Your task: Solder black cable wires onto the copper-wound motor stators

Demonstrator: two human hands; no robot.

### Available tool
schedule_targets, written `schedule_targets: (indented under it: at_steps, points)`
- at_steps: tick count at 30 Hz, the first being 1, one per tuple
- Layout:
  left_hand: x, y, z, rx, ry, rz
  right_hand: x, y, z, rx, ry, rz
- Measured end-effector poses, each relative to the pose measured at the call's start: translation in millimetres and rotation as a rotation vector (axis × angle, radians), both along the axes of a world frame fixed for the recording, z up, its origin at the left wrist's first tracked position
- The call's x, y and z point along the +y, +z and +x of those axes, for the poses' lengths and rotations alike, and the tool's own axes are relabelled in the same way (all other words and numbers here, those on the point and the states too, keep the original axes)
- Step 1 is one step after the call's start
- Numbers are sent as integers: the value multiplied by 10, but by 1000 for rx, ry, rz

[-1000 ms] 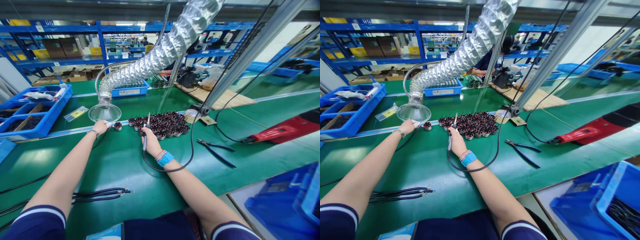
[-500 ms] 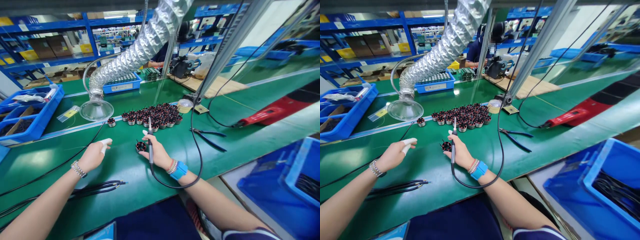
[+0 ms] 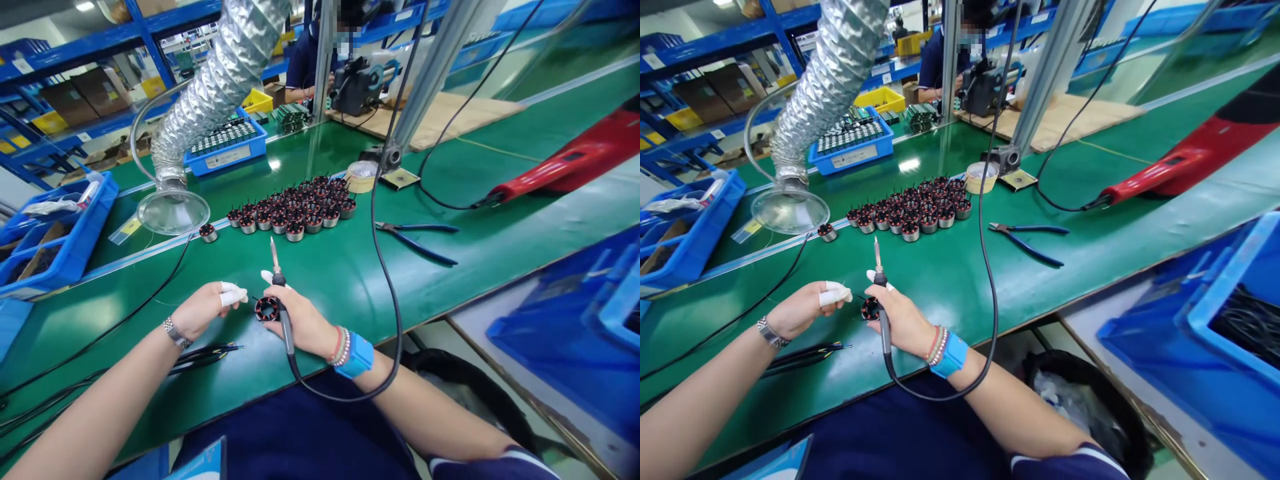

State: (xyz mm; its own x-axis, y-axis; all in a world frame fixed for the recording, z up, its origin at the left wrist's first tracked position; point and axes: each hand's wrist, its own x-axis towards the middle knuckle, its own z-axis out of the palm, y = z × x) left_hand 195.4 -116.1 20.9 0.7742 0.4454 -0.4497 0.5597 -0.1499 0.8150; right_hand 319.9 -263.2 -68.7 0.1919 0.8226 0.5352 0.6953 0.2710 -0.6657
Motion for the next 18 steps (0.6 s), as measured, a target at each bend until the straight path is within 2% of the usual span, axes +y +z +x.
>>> schedule_targets:
  at_steps: [7, 14, 16, 18]
  points:
    - [-60, 17, 86, 2, 45, 9, 2, 18, 28, -23, 28, 4]
    - [-97, -62, 101, -135, 172, -122, 6, 28, 30, -28, 35, -1]
    - [-97, -53, 88, -120, 158, -122, 9, 22, 27, -34, 27, 9]
    - [-91, -11, 57, -37, 104, -31, 10, 11, 23, -35, 21, 3]
